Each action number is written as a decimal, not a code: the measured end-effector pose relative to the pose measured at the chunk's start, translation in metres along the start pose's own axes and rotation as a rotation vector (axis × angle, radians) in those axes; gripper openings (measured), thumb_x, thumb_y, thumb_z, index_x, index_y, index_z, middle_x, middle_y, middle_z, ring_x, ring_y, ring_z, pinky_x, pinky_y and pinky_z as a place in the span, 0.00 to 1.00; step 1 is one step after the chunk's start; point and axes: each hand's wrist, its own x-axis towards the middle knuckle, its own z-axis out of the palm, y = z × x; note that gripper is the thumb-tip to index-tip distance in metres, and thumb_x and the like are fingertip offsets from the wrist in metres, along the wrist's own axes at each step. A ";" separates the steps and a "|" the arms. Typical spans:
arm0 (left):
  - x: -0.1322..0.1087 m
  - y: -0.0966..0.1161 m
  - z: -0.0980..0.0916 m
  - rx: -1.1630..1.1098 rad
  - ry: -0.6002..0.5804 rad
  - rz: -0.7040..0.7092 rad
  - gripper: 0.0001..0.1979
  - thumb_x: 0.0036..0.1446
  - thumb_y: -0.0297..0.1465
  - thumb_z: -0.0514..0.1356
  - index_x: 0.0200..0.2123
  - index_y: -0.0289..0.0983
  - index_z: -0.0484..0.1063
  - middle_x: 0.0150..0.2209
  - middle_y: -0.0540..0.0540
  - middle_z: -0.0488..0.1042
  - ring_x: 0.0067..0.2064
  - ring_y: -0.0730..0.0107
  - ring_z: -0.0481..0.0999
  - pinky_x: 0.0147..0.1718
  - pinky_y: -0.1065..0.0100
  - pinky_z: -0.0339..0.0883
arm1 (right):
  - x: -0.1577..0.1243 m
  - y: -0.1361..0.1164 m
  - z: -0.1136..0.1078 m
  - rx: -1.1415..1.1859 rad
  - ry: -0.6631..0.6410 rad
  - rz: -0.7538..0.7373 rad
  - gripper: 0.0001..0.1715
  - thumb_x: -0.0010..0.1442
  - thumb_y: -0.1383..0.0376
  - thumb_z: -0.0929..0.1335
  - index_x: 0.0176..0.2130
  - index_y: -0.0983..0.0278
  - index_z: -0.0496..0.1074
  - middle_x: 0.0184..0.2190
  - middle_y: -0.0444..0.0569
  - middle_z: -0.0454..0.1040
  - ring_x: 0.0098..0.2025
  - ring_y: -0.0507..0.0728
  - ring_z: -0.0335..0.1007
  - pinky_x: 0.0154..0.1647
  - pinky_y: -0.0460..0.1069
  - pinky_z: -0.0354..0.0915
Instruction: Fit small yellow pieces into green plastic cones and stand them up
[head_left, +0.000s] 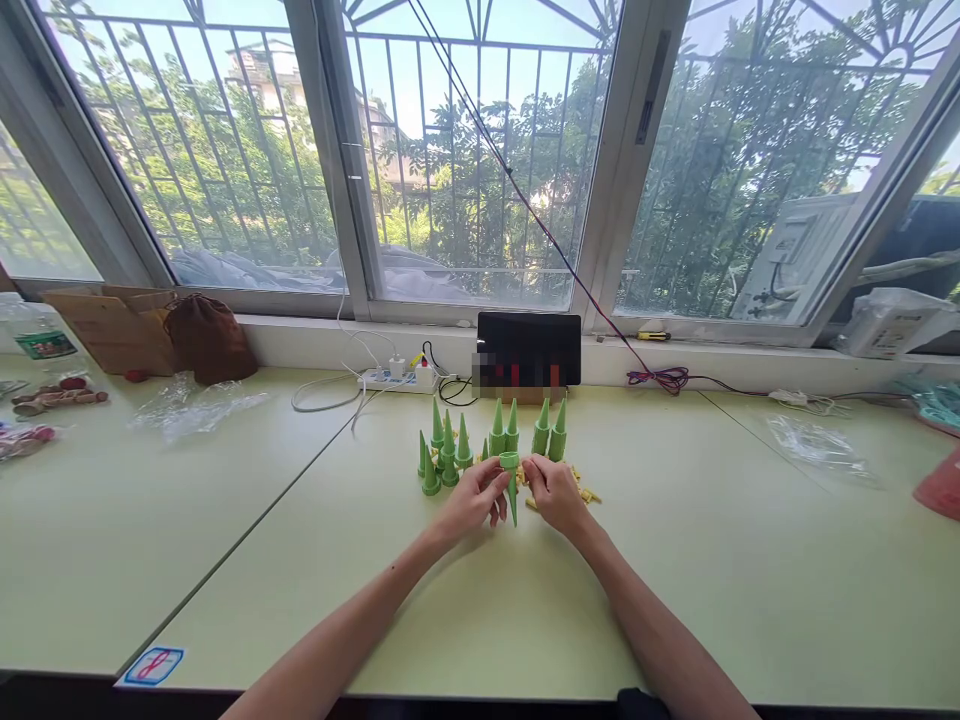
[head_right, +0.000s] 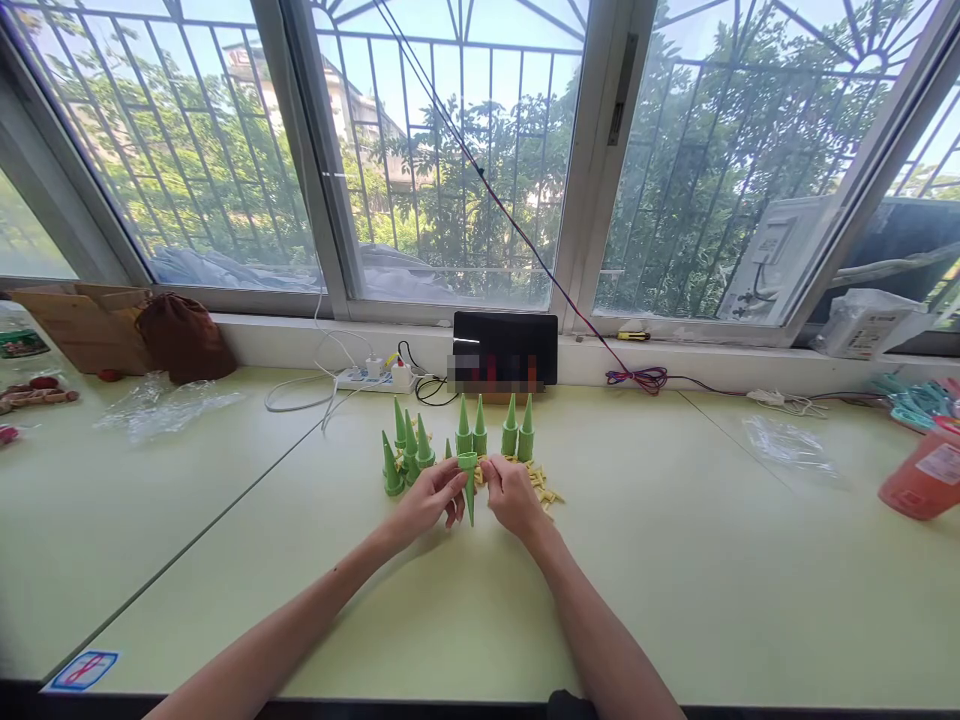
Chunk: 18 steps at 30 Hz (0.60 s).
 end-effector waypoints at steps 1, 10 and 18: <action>0.000 0.001 0.000 0.003 0.003 -0.002 0.20 0.57 0.49 0.58 0.33 0.37 0.64 0.21 0.54 0.65 0.18 0.75 0.68 0.14 0.73 0.61 | 0.000 0.000 0.000 0.004 0.001 0.001 0.22 0.68 0.57 0.56 0.24 0.62 0.55 0.18 0.40 0.58 0.20 0.49 0.50 0.23 0.46 0.48; -0.001 0.003 0.001 -0.029 0.043 -0.069 0.20 0.57 0.48 0.58 0.31 0.35 0.65 0.18 0.53 0.67 0.17 0.77 0.65 0.18 0.73 0.61 | 0.001 -0.004 0.000 0.053 0.012 0.015 0.23 0.68 0.56 0.57 0.24 0.62 0.57 0.19 0.40 0.58 0.21 0.49 0.51 0.24 0.45 0.50; 0.000 -0.001 0.001 -0.040 0.054 -0.071 0.20 0.57 0.48 0.58 0.29 0.36 0.64 0.17 0.54 0.67 0.17 0.77 0.65 0.17 0.73 0.60 | 0.000 -0.008 -0.001 0.057 0.017 0.015 0.23 0.68 0.55 0.57 0.24 0.62 0.58 0.18 0.40 0.61 0.20 0.49 0.51 0.23 0.45 0.50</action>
